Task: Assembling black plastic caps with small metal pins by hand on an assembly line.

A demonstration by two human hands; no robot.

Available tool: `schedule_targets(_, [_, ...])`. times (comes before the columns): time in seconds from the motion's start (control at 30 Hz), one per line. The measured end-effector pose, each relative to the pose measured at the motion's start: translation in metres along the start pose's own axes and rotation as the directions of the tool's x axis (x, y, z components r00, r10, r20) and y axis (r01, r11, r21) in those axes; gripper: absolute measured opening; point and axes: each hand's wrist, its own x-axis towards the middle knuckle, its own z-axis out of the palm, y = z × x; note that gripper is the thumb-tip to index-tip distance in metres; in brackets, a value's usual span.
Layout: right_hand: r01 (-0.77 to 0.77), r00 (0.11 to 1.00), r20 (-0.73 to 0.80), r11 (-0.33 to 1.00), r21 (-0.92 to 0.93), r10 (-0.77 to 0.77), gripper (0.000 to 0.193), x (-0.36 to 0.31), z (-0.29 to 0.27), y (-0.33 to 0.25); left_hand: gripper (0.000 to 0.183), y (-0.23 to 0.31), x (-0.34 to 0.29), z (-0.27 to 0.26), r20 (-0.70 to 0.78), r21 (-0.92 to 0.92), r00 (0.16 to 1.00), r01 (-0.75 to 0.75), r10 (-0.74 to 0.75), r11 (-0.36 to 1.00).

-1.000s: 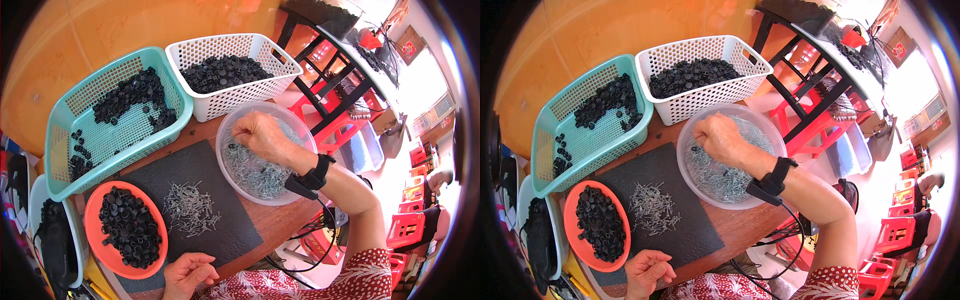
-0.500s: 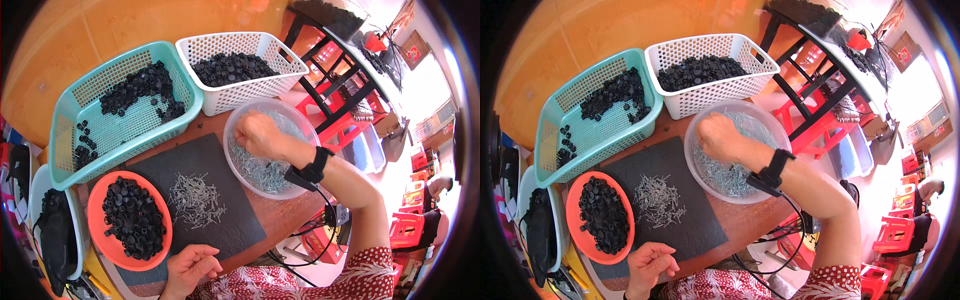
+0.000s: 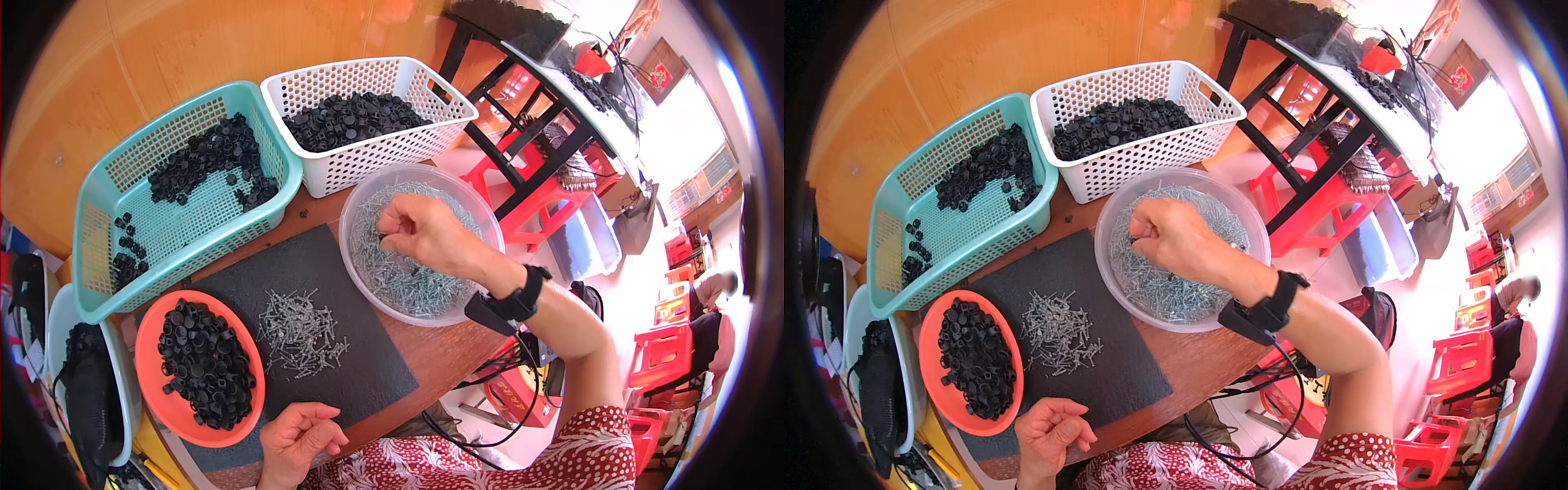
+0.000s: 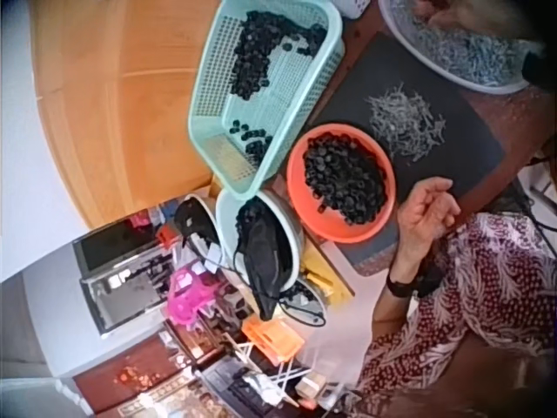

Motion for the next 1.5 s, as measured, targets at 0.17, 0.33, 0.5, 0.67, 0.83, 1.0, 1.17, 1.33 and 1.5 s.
schedule_targets(0.17, [-0.041, 0.999, -0.01, 0.991, 0.13, 0.043, 0.016, -0.034, 0.003, -0.02, 0.026, 0.003, -0.002, 0.004, -0.004, 0.034, 1.0, 0.014, -0.014, 0.999])
schedule_targets(0.33, [-0.024, 0.999, 0.045, 0.965, 0.262, 0.012, 0.018, -0.062, 0.021, -0.044, 0.021, 0.006, 0.002, 0.007, 0.031, 0.074, 0.998, 0.044, -0.047, 0.996])
schedule_targets(0.5, [0.208, 0.974, 0.029, 0.933, 0.295, -0.226, 0.023, -0.075, 0.039, -0.056, 0.027, 0.011, 0.009, 0.021, -0.084, 0.076, 0.996, -0.032, 0.038, 0.997])
schedule_targets(0.67, [0.491, 0.869, -0.027, 0.856, 0.163, -0.493, 0.029, -0.081, 0.062, -0.064, 0.025, 0.018, 0.02, 0.03, -0.137, -0.016, 0.987, -0.082, 0.079, 0.996])
schedule_targets(0.83, [0.572, 0.82, -0.029, 0.817, 0.071, -0.572, 0.035, -0.088, 0.081, -0.067, 0.02, 0.015, 0.018, 0.025, -0.069, -0.016, 0.996, -0.062, 0.061, 0.998])
schedule_targets(1.0, [0.552, 0.834, -0.089, 0.824, 0.127, -0.545, 0.036, -0.091, 0.092, -0.071, 0.02, 0.013, 0.012, 0.023, -0.126, 0.006, 0.991, -0.054, 0.054, 0.999])
schedule_targets(1.17, [0.522, 0.851, -0.161, 0.835, 0.171, -0.499, 0.036, -0.094, 0.1, -0.075, 0.022, 0.015, 0.011, 0.017, -0.106, -0.035, 0.994, -0.022, 0.019, 0.999])
schedule_targets(1.33, [0.513, 0.854, -0.203, 0.839, 0.183, -0.479, 0.035, -0.094, 0.104, -0.078, 0.024, 0.014, 0.013, 0.014, -0.077, -0.158, 0.997, 0.01, -0.022, 0.987])
schedule_targets(1.5, [0.492, 0.866, -0.212, 0.847, 0.202, -0.452, 0.034, -0.096, 0.107, -0.081, 0.027, 0.016, 0.011, 0.012, -0.079, -0.153, 0.997, 0.002, -0.014, 0.988])
